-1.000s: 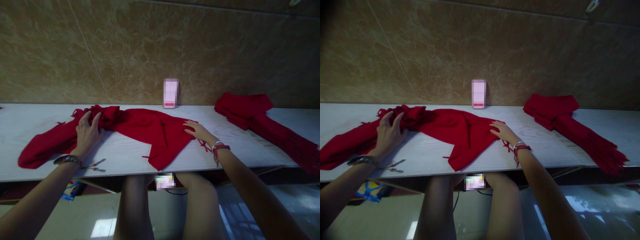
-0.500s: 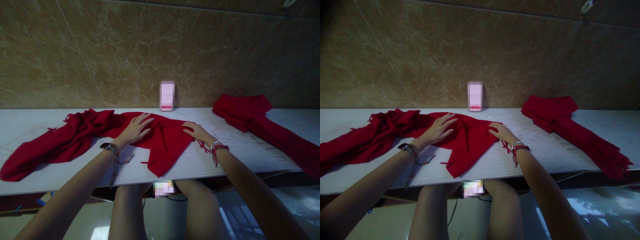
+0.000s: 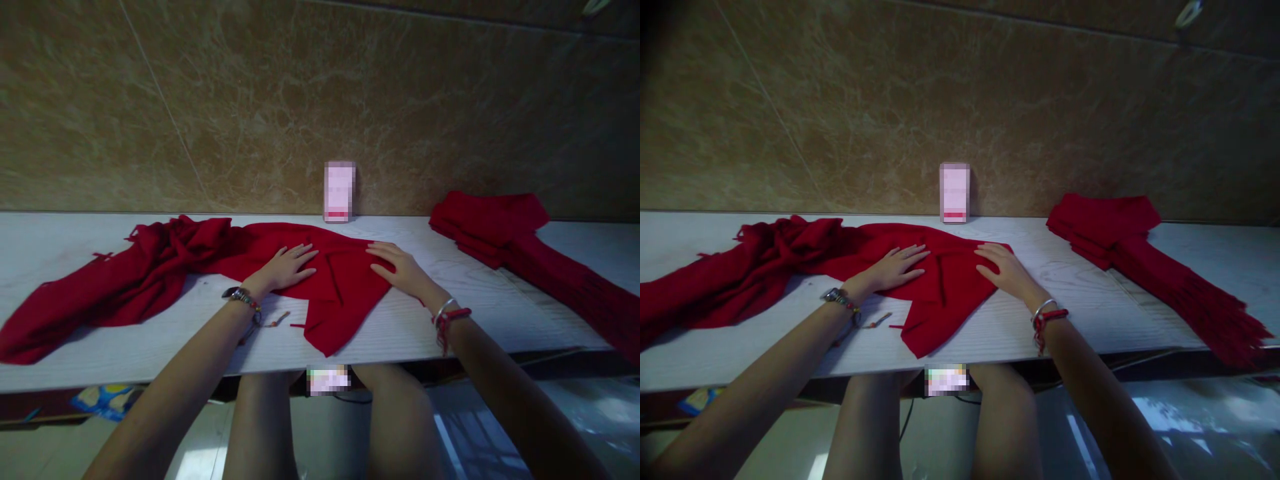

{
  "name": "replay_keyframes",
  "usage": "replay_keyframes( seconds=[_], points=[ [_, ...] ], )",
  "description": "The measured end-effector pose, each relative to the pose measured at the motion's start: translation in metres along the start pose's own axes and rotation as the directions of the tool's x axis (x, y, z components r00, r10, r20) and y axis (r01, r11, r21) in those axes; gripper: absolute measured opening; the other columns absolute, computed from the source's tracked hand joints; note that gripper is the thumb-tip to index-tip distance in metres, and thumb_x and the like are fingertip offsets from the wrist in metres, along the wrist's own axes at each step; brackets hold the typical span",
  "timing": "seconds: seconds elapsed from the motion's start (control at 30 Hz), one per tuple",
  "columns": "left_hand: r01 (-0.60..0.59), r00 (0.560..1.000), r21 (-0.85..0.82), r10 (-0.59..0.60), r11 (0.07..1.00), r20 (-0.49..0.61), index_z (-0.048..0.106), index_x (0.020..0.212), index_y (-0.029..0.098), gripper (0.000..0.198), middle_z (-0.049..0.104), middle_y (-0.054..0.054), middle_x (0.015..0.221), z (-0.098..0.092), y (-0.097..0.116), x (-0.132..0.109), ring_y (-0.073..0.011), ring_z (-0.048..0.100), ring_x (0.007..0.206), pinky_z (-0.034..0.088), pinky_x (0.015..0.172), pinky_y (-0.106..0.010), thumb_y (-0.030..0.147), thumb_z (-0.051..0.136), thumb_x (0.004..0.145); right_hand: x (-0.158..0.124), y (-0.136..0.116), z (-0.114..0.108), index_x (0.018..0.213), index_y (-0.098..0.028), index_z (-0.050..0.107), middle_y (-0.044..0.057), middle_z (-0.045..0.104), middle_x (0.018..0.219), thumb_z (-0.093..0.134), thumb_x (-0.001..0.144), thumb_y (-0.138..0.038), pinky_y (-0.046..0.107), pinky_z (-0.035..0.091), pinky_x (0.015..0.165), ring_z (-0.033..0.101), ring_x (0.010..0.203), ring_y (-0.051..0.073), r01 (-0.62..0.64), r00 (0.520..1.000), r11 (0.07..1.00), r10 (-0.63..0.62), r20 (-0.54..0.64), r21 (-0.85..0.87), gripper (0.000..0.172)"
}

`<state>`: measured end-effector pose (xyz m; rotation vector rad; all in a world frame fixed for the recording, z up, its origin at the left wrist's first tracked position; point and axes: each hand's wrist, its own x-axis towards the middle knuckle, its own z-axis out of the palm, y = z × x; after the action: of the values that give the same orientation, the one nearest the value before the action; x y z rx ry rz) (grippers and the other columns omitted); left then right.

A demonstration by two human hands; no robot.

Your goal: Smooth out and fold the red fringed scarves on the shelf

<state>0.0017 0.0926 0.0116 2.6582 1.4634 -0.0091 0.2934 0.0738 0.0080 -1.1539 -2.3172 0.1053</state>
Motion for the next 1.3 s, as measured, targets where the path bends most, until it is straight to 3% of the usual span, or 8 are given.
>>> replay_keyframes(
  seconds=[0.23,0.57,0.7,0.87,0.97,1.07,1.13,1.3],
  points=[
    [0.007,1.000,-0.021,-0.007,1.000,-0.005,0.028,0.145,0.023,0.055,0.025,-0.008,0.153,-0.002,0.004,-0.002,-0.0212,0.022,0.141,0.018,0.113,-0.048,0.045,0.031,0.095,-0.008,-0.041,0.013,0.136,-0.028,0.046,0.006,0.042,0.146,0.046,0.089,-0.046,0.057,0.022,0.111,0.032,0.137,0.026,-0.003,0.923,0.992,0.050,0.380,-0.123,0.051],
    [0.020,0.998,0.012,-0.020,1.000,-0.053,0.034,0.143,0.022,0.053,0.029,-0.010,0.152,0.006,-0.003,-0.002,-0.0244,0.026,0.139,0.025,0.110,-0.048,0.044,0.030,0.095,-0.016,0.025,0.001,0.123,-0.014,0.056,0.019,0.059,0.124,0.050,0.082,-0.026,0.050,0.043,0.097,0.053,0.116,0.030,-0.455,0.888,0.843,0.406,-0.216,-0.287,0.044],
    [-0.001,0.997,0.020,0.003,1.000,-0.077,0.037,0.141,0.020,0.051,0.034,-0.012,0.149,0.006,-0.003,-0.004,-0.0259,0.031,0.137,0.029,0.108,-0.049,0.041,0.032,0.095,-0.019,0.035,0.003,0.112,-0.017,0.062,0.011,0.069,0.094,0.057,0.074,-0.023,0.043,0.051,0.082,0.063,0.088,0.026,-0.473,0.874,0.866,0.438,-0.209,-0.165,0.039],
    [-0.110,0.975,0.038,0.115,0.993,-0.190,0.040,0.139,0.016,0.049,0.042,-0.014,0.144,0.009,-0.002,-0.001,-0.0252,0.037,0.133,0.034,0.106,-0.044,0.035,0.038,0.094,-0.007,0.016,-0.002,0.093,-0.020,0.066,0.006,0.068,0.078,0.049,0.070,-0.010,0.039,0.052,0.075,0.063,0.075,0.022,-0.385,0.852,0.922,0.345,-0.395,-0.026,0.030],
    [-0.144,0.945,0.004,0.138,0.990,-0.297,0.044,0.136,0.017,0.046,0.047,-0.013,0.139,0.009,0.001,0.004,-0.0239,0.042,0.129,0.037,0.104,-0.041,0.032,0.041,0.092,0.004,-0.014,0.004,0.090,-0.021,0.066,0.008,0.070,0.088,0.044,0.078,-0.011,0.039,0.051,0.080,0.064,0.084,0.021,-0.134,0.867,0.991,0.108,-0.486,-0.020,0.027],
    [-0.128,0.904,-0.064,0.090,0.990,-0.419,0.046,0.134,0.015,0.044,0.052,-0.013,0.133,0.006,0.002,0.005,-0.0226,0.048,0.123,0.040,0.103,-0.039,0.029,0.039,0.093,0.009,-0.046,0.018,0.092,-0.022,0.067,0.005,0.071,0.091,0.042,0.082,-0.008,0.034,0.051,0.083,0.064,0.089,0.018,0.274,0.940,0.962,-0.263,-0.215,0.020,0.030],
    [-0.102,0.873,-0.103,0.039,0.989,-0.486,0.047,0.132,0.013,0.043,0.054,-0.014,0.129,0.005,-0.001,0.004,-0.0224,0.052,0.117,0.042,0.101,-0.038,0.027,0.036,0.093,0.009,-0.057,0.024,0.095,-0.022,0.068,0.004,0.072,0.092,0.044,0.084,-0.009,0.031,0.052,0.080,0.065,0.087,0.016,0.418,0.908,0.905,-0.414,-0.058,0.083,0.029],
    [-0.104,0.858,-0.146,0.015,0.984,-0.514,0.049,0.129,0.013,0.041,0.055,-0.015,0.125,0.007,-0.012,0.001,-0.0226,0.055,0.112,0.044,0.098,-0.039,0.026,0.037,0.092,0.002,-0.037,0.008,0.089,-0.021,0.067,0.005,0.071,0.083,0.047,0.086,-0.016,0.033,0.053,0.076,0.065,0.079,0.017,0.148,0.888,0.988,-0.113,-0.446,0.045,0.021]
  ],
)
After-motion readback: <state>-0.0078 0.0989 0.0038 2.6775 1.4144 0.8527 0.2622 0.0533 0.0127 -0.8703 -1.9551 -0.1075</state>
